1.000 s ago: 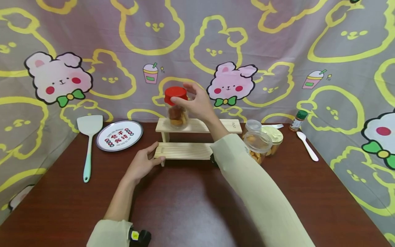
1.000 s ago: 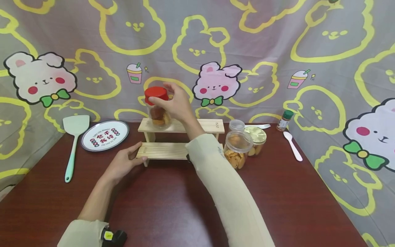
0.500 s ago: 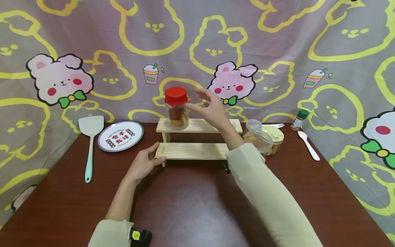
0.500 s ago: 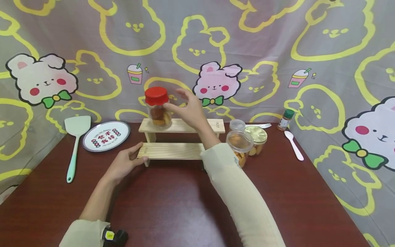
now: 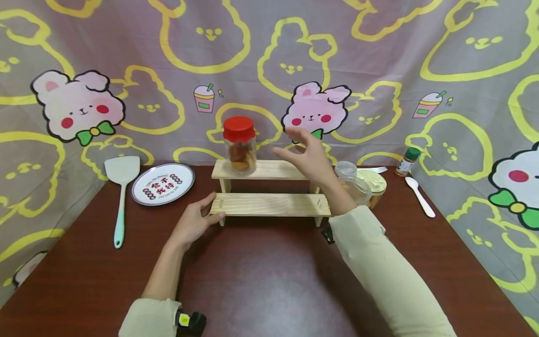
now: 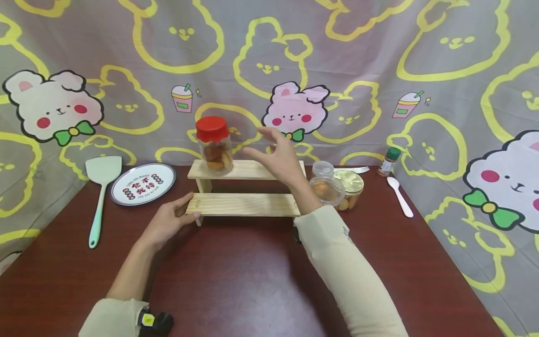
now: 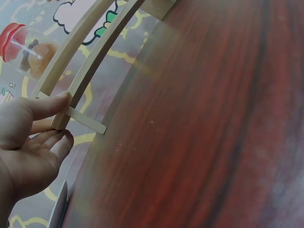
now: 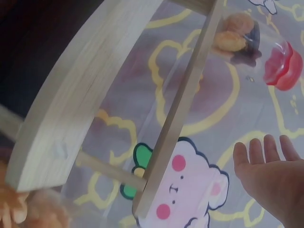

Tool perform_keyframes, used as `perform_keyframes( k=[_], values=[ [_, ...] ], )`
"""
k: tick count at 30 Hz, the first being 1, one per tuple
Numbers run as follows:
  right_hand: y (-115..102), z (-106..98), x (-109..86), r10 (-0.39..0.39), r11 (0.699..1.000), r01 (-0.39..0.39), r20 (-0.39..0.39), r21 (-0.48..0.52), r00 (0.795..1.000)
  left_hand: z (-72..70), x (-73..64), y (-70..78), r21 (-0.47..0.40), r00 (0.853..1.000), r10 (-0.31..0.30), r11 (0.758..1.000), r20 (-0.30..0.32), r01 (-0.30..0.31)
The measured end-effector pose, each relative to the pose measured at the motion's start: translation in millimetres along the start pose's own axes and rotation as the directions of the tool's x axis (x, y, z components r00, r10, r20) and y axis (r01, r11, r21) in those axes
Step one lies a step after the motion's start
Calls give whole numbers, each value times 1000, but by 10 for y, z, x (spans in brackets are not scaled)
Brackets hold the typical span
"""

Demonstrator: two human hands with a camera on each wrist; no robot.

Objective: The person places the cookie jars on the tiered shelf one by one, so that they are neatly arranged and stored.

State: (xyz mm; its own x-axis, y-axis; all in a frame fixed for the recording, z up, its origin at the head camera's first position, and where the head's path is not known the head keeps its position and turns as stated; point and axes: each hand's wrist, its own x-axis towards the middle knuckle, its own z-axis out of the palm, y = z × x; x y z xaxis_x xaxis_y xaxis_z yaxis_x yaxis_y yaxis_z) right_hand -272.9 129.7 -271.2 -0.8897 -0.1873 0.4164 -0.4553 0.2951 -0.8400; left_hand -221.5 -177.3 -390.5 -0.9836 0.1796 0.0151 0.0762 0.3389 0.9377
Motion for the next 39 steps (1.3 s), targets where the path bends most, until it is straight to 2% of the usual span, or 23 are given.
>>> perform_keyframes(
  k=[7,16,21,33,39],
  values=[
    [32,-133,-114,-15,1000,15,-48,-3,999,-6,-5,-1,0,1000,2,1000,1,-2],
    [94,-257,-295,-31,999,30,-55,-23,998,-14,4,4,-7,1000,14,1000,4,-14],
    [154,-335,-380,-11,999,9,-56,-40,998,-8,-3,12,-16,1000,10,1000,7,-10],
    [288,-588,-596,-7,990,-3,-71,-144,997,25,-16,34,-41,1000,12,999,10,-12],
    [387,-707,-680,69,984,-65,20,-166,997,10,-8,0,-24,1000,1,1000,1,-1]
  ],
)
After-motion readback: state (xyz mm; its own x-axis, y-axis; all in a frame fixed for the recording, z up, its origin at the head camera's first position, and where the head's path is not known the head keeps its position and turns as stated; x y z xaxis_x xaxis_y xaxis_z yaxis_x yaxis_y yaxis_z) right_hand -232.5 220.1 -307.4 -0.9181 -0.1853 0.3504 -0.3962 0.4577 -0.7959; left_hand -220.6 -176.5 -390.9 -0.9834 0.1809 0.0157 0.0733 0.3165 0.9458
